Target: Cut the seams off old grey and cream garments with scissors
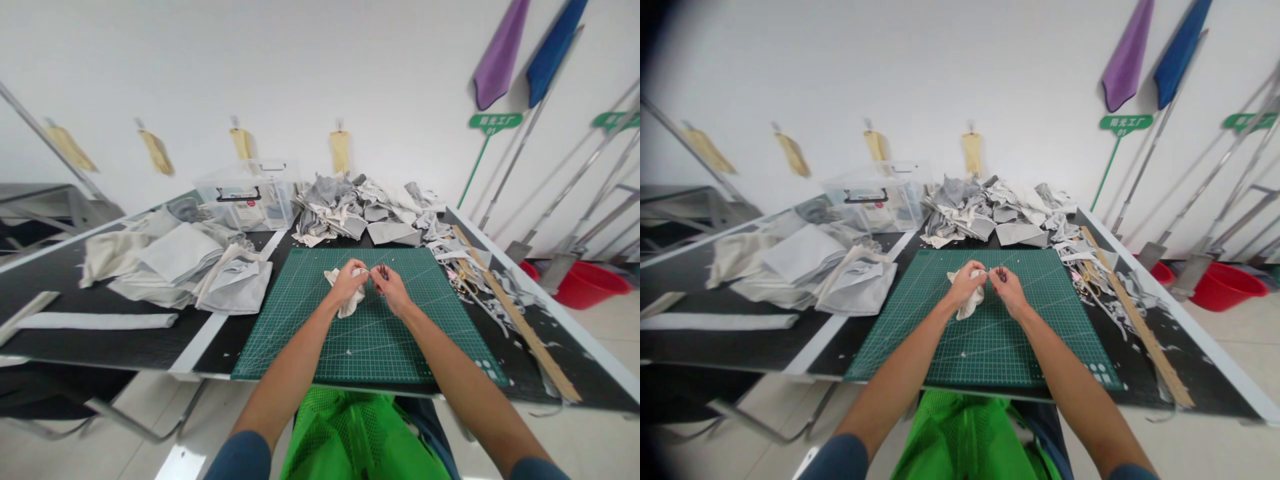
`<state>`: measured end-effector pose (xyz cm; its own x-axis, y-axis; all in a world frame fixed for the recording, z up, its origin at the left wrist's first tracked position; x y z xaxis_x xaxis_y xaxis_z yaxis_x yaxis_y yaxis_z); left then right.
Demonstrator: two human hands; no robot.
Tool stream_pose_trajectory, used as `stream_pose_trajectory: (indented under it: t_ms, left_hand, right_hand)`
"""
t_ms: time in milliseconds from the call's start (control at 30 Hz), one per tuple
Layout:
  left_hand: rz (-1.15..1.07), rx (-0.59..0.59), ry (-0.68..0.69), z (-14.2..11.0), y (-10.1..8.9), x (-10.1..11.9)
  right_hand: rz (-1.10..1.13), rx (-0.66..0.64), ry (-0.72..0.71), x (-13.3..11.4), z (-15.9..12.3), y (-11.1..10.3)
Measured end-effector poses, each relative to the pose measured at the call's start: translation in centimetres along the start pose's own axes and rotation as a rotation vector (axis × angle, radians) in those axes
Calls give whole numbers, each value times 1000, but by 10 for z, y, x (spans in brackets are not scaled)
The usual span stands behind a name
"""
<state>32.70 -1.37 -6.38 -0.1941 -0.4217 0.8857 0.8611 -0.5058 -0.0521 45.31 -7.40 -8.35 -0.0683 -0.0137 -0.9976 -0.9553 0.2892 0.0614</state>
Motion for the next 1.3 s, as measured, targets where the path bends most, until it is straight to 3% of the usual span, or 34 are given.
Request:
stream_pose_trajectory:
  t_ms: [433, 633, 967, 1300]
  left_hand:
    - [97, -18, -88, -3, -2, -7]
    - [86, 47, -51, -1, -12, -5]
    - [23, 140, -11, 1, -18, -5]
    - [-37, 109, 1, 1, -8, -5]
  right_hand:
    - [-146, 85, -80, -4, 0, -8]
    - [-185, 99, -158, -3, 5, -14]
    - [-415, 48, -290, -17, -7, 2]
    - [-455, 85, -331, -18, -8, 2]
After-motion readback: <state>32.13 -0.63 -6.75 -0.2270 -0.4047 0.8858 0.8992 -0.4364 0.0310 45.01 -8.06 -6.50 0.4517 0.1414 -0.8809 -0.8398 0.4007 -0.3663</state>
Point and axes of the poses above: each hand's wrist, its own z-axis towards the middle knuckle, its own y-axis out of the palm, x = y × z, the point moved 9 cm from there along z, towards the middle knuckle, and after that the axes turned 12 degrees about y, right-handed, at the moved point
